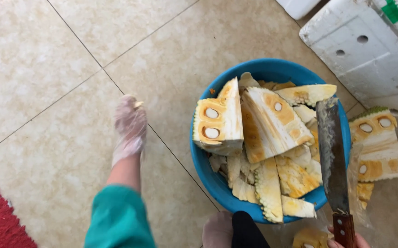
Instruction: Cutting and packing jackfruit into plastic containers
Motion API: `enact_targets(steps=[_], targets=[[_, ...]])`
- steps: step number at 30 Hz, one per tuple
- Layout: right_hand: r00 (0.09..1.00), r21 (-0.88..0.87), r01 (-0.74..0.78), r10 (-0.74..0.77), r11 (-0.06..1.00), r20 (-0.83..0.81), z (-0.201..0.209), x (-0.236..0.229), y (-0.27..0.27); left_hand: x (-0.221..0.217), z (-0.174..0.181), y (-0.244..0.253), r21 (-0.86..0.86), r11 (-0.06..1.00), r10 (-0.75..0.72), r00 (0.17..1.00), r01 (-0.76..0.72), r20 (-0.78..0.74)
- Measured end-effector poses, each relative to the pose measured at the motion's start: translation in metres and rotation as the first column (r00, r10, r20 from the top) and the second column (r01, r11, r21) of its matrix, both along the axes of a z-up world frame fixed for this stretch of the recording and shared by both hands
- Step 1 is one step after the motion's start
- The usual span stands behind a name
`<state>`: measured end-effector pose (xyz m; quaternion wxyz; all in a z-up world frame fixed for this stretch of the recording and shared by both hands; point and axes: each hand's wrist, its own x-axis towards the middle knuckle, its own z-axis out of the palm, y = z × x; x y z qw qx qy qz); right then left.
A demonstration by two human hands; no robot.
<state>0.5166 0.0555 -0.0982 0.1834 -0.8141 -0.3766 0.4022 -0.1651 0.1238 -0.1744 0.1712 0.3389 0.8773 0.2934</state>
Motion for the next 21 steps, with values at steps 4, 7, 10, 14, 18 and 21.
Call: enact_targets(steps=[4, 7, 10, 14, 18, 21], targets=[[0.991, -0.034, 0.110, -0.112, 0.993, -0.071, 0.071, -0.071, -0.008, 0.097, 0.167, -0.041, 0.338, 0.937, -0.041, 0.989, 0.089, -0.145], [0.958, 0.064, 0.075, -0.054, 0.995, -0.283, 0.079, -0.076, -0.021, 0.179, 0.156, -0.085, 0.605, 0.646, -0.399, 0.881, 0.466, -0.253], [0.961, 0.067, 0.075, -0.054, 0.995, -0.273, 0.090, -0.084, -0.029, 0.247, 0.131, -0.063, -0.170, 0.528, -0.816, 0.441, 0.832, -0.373], [0.965, -0.031, 0.152, -0.155, 0.988, -0.209, 0.110, -0.090, -0.029, 0.263, 0.106, -0.060, -0.124, 0.365, -0.865, 0.287, 0.923, -0.410], [0.962, -0.083, 0.154, -0.168, 0.985, -0.217, 0.092, -0.081, -0.030, 0.273, 0.076, -0.057, 0.121, 0.615, -0.748, 0.625, 0.779, -0.222], [0.955, -0.132, 0.177, -0.203, 0.975, -0.216, 0.097, -0.087, -0.025, 0.274, 0.112, -0.037, -0.126, 0.631, -0.756, 0.643, 0.765, 0.124]])
